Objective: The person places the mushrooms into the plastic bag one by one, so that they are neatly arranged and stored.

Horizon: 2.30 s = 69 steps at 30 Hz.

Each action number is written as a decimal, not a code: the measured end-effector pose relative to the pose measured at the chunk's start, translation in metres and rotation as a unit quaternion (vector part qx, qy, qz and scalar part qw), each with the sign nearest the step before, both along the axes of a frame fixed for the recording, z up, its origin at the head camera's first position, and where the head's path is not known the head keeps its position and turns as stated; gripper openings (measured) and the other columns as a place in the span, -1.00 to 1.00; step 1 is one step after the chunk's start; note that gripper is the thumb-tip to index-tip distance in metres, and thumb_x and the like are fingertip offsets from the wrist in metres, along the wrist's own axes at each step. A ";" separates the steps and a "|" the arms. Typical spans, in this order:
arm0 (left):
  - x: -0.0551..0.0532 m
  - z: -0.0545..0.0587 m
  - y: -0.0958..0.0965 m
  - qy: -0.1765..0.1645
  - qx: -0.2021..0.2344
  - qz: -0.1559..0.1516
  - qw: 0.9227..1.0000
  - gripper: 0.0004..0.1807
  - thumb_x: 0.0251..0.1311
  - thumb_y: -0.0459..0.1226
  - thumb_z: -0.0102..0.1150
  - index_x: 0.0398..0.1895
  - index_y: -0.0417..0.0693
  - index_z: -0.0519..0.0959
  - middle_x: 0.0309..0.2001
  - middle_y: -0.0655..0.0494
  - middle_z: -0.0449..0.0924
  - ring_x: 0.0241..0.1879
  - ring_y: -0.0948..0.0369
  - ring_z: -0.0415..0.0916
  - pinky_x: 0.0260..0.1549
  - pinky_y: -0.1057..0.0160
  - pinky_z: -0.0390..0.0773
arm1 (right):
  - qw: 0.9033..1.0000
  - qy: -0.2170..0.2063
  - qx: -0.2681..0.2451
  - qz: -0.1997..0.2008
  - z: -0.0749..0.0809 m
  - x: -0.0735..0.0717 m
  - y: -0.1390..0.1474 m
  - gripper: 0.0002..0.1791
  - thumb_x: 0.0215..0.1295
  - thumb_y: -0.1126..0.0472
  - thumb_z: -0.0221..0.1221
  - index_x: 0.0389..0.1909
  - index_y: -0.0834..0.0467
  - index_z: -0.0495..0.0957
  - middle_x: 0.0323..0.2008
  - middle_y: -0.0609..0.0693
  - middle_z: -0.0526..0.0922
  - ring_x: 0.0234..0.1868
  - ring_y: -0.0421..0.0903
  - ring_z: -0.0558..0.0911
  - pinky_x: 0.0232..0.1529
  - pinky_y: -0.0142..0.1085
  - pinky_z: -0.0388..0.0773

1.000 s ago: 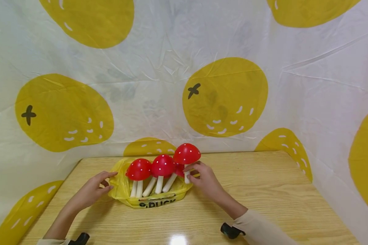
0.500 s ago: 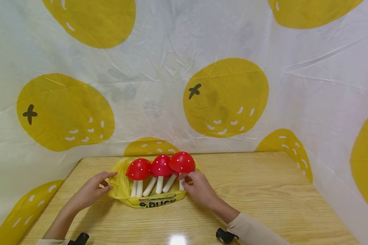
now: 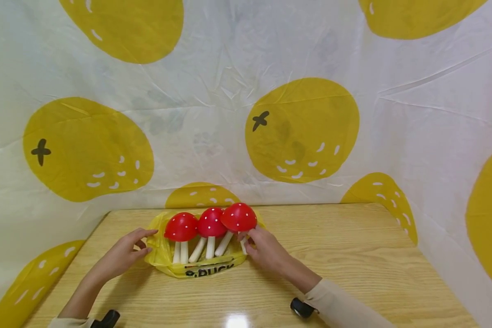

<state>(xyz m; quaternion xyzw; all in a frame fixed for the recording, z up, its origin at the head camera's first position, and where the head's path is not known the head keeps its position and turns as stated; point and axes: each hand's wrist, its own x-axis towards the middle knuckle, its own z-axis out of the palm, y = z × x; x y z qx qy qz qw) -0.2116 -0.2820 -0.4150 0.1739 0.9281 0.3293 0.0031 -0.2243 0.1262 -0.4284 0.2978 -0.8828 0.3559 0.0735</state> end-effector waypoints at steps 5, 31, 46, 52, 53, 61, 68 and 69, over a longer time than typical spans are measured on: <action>0.000 0.001 -0.001 -0.001 -0.003 0.002 1.000 -0.48 0.29 -0.45 0.26 0.33 -0.28 0.48 0.02 -0.04 0.55 -0.20 0.18 0.54 -0.37 0.35 0.59 | 0.998 0.055 -0.035 -0.002 0.002 -0.002 -0.003 -0.70 0.21 0.46 0.35 -0.08 0.13 0.62 -0.08 -0.05 0.60 -0.10 -0.14 0.68 -0.07 -0.32 0.67; 0.000 0.004 0.000 -0.010 -0.004 0.008 1.000 -0.47 0.27 -0.46 0.27 0.32 -0.29 0.48 -0.05 0.00 0.55 -0.21 0.18 0.54 -0.38 0.35 0.58 | 0.978 -0.027 -0.189 -0.083 -0.013 -0.005 -0.009 -0.82 0.19 0.42 0.40 -0.23 0.14 0.70 -0.22 -0.05 0.73 -0.20 -0.07 0.74 -0.16 -0.34 0.69; 0.000 0.003 -0.001 -0.007 -0.006 0.011 1.000 -0.47 0.28 -0.46 0.27 0.33 -0.28 0.48 -0.06 0.00 0.55 -0.20 0.18 0.54 -0.36 0.35 0.58 | 0.987 -0.043 -0.129 -0.083 -0.014 -0.002 -0.004 -0.85 0.19 0.46 0.38 -0.28 0.19 0.79 -0.15 0.03 0.70 -0.16 -0.05 0.68 -0.18 -0.35 0.68; 0.000 0.003 -0.001 -0.008 -0.005 0.006 1.000 -0.47 0.28 -0.47 0.26 0.34 -0.30 0.47 -0.06 0.00 0.55 -0.20 0.18 0.55 -0.37 0.35 0.58 | 0.991 -0.069 -0.085 -0.074 -0.011 0.000 0.003 -0.87 0.22 0.39 0.38 -0.26 0.14 0.80 -0.17 -0.05 0.72 -0.12 -0.07 0.66 -0.16 -0.35 0.68; 0.000 0.004 -0.001 -0.007 -0.006 0.007 1.000 -0.47 0.29 -0.47 0.26 0.33 -0.30 0.47 -0.06 0.00 0.55 -0.20 0.18 0.55 -0.37 0.35 0.58 | 0.991 -0.076 -0.078 -0.075 -0.009 0.000 0.005 -0.89 0.24 0.34 0.38 -0.26 0.11 0.80 -0.20 -0.08 0.73 -0.14 -0.10 0.66 -0.17 -0.35 0.67; 0.000 0.006 0.000 -0.004 0.000 0.004 1.000 -0.49 0.29 -0.47 0.25 0.32 -0.32 0.48 -0.07 -0.02 0.55 -0.20 0.17 0.57 -0.36 0.35 0.59 | 0.991 -0.067 -0.068 -0.094 -0.005 -0.004 0.009 -0.90 0.24 0.13 0.42 -0.34 0.07 0.83 -0.37 -0.20 0.77 -0.26 -0.17 0.63 -0.28 -0.39 0.61; -0.002 0.004 -0.001 -0.005 0.003 -0.002 1.000 -0.49 0.29 -0.48 0.25 0.32 -0.32 0.47 -0.05 -0.02 0.54 -0.20 0.17 0.56 -0.36 0.34 0.59 | 0.989 0.035 -0.105 -0.102 -0.006 -0.012 0.007 -0.80 0.09 0.37 0.46 -0.24 0.14 0.73 -0.30 -0.05 0.76 -0.33 -0.20 0.74 -0.24 -0.30 0.71; -0.002 0.004 -0.001 -0.005 0.003 -0.002 1.000 -0.49 0.29 -0.48 0.25 0.32 -0.32 0.47 -0.05 -0.01 0.54 -0.20 0.18 0.56 -0.36 0.34 0.59 | 0.988 0.050 -0.104 -0.101 -0.005 -0.013 0.007 -0.77 0.09 0.38 0.45 -0.23 0.15 0.71 -0.28 -0.04 0.75 -0.33 -0.20 0.74 -0.24 -0.29 0.71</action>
